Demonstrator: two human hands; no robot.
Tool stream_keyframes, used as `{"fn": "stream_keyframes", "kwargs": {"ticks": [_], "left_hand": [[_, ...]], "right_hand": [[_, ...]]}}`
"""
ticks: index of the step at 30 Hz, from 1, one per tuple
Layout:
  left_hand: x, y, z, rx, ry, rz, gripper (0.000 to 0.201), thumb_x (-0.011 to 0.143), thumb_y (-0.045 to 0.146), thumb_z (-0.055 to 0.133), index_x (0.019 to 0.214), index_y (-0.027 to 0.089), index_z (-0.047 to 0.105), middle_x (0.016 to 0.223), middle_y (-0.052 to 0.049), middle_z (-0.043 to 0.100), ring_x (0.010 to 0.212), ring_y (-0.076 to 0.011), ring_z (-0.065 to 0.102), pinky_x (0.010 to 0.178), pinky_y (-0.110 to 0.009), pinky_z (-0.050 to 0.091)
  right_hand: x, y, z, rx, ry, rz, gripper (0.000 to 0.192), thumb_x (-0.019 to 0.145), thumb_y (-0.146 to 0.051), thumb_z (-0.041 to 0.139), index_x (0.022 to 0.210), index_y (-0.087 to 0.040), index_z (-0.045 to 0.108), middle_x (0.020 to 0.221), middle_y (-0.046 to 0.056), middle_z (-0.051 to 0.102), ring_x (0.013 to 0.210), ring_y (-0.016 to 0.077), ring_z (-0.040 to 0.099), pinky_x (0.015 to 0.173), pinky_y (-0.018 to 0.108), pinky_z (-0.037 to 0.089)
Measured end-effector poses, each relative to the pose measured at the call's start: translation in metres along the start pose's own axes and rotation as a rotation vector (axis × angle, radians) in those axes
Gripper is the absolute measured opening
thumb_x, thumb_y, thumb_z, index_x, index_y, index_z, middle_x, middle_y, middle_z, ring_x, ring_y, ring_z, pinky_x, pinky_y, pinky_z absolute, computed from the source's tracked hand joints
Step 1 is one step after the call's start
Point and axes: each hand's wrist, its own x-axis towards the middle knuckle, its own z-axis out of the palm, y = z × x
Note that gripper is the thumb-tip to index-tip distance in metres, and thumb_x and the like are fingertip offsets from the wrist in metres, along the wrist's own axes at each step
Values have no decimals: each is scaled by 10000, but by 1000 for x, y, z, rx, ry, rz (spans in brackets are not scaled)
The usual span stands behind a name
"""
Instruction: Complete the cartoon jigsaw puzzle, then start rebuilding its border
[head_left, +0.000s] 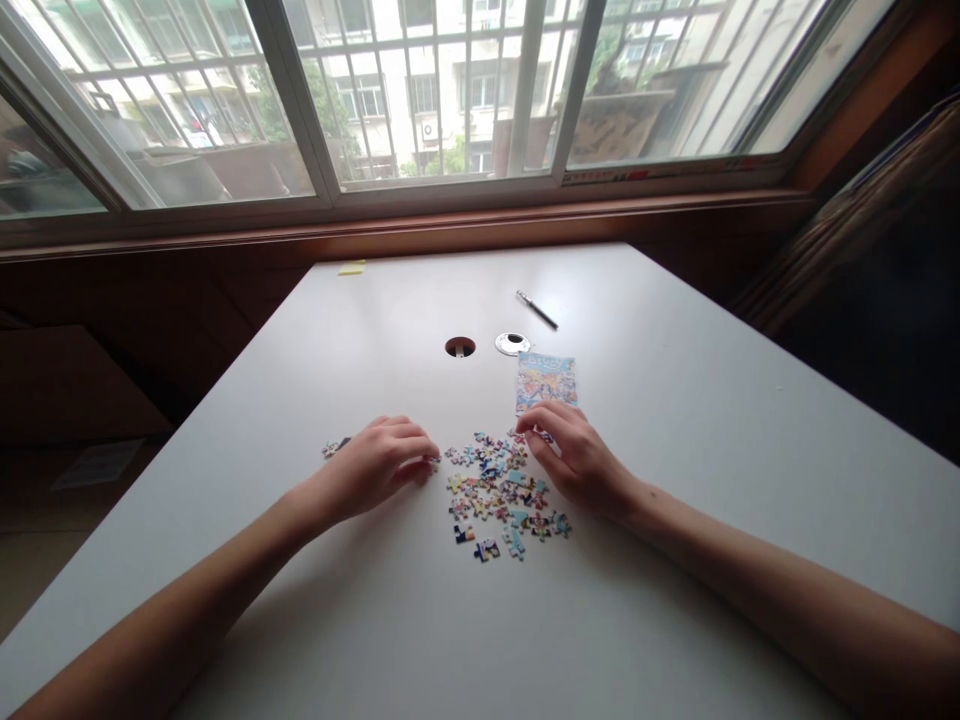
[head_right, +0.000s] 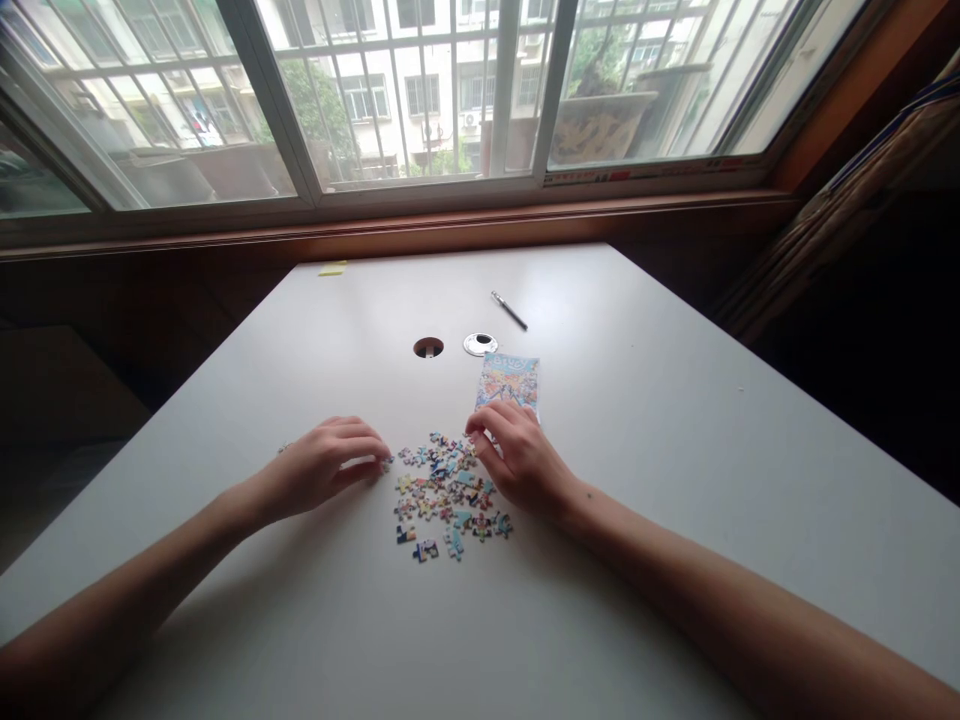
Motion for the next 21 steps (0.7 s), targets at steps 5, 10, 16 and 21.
{"fn": "stream_keyframes", "kwargs": {"ticks": [5,10,16,21], "left_hand": [[-2,-4,-8,68,54,-7,161,969,281,579,932,228,728,919,-32,706,877,-171,614,862,-344,447],[-2,5,3,98,15,2,179,905,379,671,993,232,723,964,-46,700,922,-197,609,858,-350,444],[-1,10,8,53,21,22,176,965,227,564,1028,231,728,949,-41,719,881,-171,637,865,-334,452],[-5,1,-7,-157,-76,-139,182,953,225,570,1000,233,745,912,-24,728,793,-134,657,718,-230,487]], "right_hand": [[-1,2,1,-7,-1,-2,116,954,-178,456,929,-215,563,924,46,619,891,212,551,868,397,389],[0,-1,2,-3,5,1,119,959,-182,450,926,-216,559,922,45,616,892,212,552,867,397,389],[1,-1,1,-4,1,6,126,958,-176,449,931,-217,565,927,46,618,900,214,552,875,401,388],[0,0,1,-6,10,3,129,963,-184,447,933,-218,568,929,46,621,900,213,555,875,397,389]]}}
